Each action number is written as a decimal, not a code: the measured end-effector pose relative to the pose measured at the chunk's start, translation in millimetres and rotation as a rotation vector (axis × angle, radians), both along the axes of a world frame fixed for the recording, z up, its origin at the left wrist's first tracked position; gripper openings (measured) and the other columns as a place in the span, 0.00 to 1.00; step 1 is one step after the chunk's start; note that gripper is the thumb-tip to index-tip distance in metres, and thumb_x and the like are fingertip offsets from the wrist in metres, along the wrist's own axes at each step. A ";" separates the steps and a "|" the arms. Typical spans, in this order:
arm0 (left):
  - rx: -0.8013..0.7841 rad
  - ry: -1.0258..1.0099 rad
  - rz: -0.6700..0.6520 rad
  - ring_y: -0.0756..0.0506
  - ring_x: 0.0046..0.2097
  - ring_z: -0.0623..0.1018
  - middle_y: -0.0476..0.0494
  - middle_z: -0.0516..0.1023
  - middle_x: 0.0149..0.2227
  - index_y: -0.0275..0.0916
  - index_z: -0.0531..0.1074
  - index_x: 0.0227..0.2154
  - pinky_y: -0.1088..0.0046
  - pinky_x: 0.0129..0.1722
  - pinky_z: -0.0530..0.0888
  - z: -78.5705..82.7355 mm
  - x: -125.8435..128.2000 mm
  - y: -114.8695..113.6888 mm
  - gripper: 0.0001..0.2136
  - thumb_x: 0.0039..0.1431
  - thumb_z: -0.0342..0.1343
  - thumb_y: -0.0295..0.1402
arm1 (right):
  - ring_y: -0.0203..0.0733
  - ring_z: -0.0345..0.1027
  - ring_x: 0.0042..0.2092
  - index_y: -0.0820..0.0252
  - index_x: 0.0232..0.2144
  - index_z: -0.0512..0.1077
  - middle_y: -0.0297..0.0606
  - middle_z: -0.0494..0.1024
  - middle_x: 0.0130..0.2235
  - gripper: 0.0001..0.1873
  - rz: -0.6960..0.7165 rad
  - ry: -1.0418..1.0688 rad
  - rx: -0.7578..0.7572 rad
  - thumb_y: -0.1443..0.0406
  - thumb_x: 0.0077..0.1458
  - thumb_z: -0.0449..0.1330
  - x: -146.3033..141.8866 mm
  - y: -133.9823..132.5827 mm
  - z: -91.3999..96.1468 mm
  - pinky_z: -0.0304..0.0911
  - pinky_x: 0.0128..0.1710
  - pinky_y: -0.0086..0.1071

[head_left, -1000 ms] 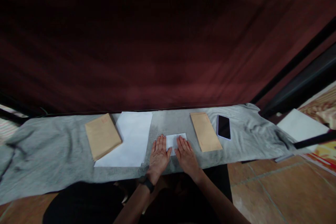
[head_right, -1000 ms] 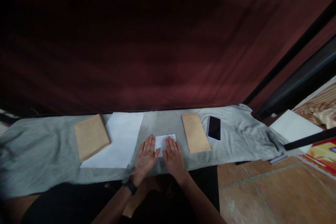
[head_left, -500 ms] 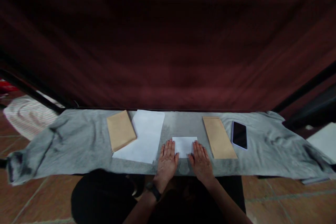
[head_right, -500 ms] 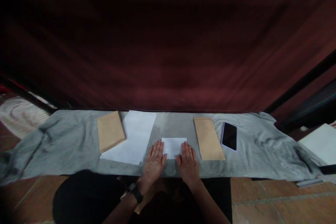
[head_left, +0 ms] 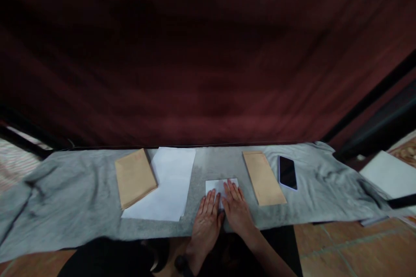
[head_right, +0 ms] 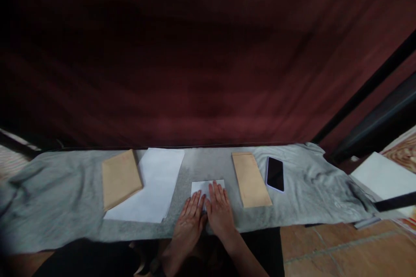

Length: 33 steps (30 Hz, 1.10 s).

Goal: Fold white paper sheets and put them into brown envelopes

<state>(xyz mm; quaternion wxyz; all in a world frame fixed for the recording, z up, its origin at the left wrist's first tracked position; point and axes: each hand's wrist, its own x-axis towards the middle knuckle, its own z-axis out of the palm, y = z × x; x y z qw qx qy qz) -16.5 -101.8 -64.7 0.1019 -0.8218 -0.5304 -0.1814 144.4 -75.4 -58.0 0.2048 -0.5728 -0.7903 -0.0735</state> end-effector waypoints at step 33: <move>-0.128 -0.059 0.110 0.37 0.67 0.66 0.30 0.69 0.63 0.30 0.64 0.62 0.51 0.66 0.64 16.9 1.1 -0.3 0.24 0.69 0.44 0.38 | 0.52 0.56 0.67 0.65 0.69 0.54 0.51 0.61 0.68 0.31 -0.006 0.008 -0.053 0.61 0.68 0.49 9.6 3.4 -7.8 0.54 0.64 0.51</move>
